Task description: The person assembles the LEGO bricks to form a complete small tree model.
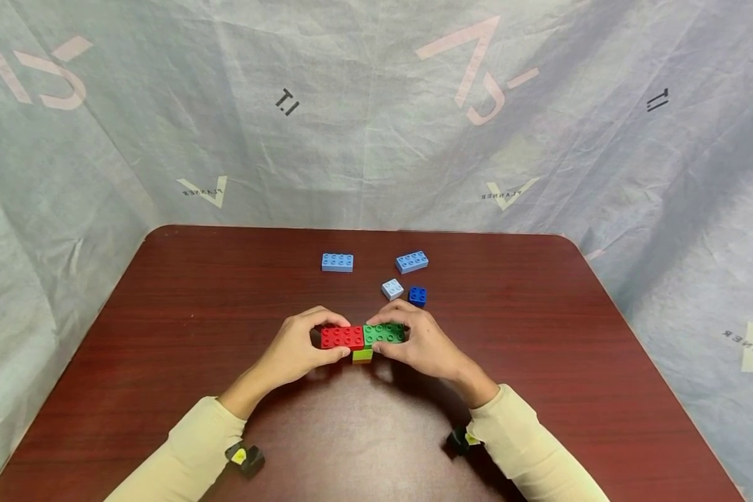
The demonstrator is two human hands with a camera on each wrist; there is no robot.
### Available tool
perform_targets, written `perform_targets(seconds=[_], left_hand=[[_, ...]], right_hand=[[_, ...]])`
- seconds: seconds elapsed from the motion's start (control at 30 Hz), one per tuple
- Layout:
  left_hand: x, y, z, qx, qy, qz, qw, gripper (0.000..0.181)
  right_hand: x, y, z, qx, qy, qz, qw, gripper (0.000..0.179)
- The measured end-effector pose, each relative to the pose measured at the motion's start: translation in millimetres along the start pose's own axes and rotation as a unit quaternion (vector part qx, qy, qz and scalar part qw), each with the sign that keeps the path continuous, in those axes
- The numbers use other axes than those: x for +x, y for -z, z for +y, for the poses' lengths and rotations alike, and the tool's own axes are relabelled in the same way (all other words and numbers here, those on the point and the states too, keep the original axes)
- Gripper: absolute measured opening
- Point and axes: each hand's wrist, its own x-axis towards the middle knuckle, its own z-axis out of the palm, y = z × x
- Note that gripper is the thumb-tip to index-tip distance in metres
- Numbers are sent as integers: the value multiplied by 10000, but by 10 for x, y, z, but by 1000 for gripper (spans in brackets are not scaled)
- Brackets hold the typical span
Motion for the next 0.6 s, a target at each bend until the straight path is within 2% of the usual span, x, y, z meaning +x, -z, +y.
perform_targets(seconds=[0.6], left_hand=[[2,-4,19,-62,-10,56,10000,34]], right_hand=[[13,-1,4,135,-153,-94,9997,29]])
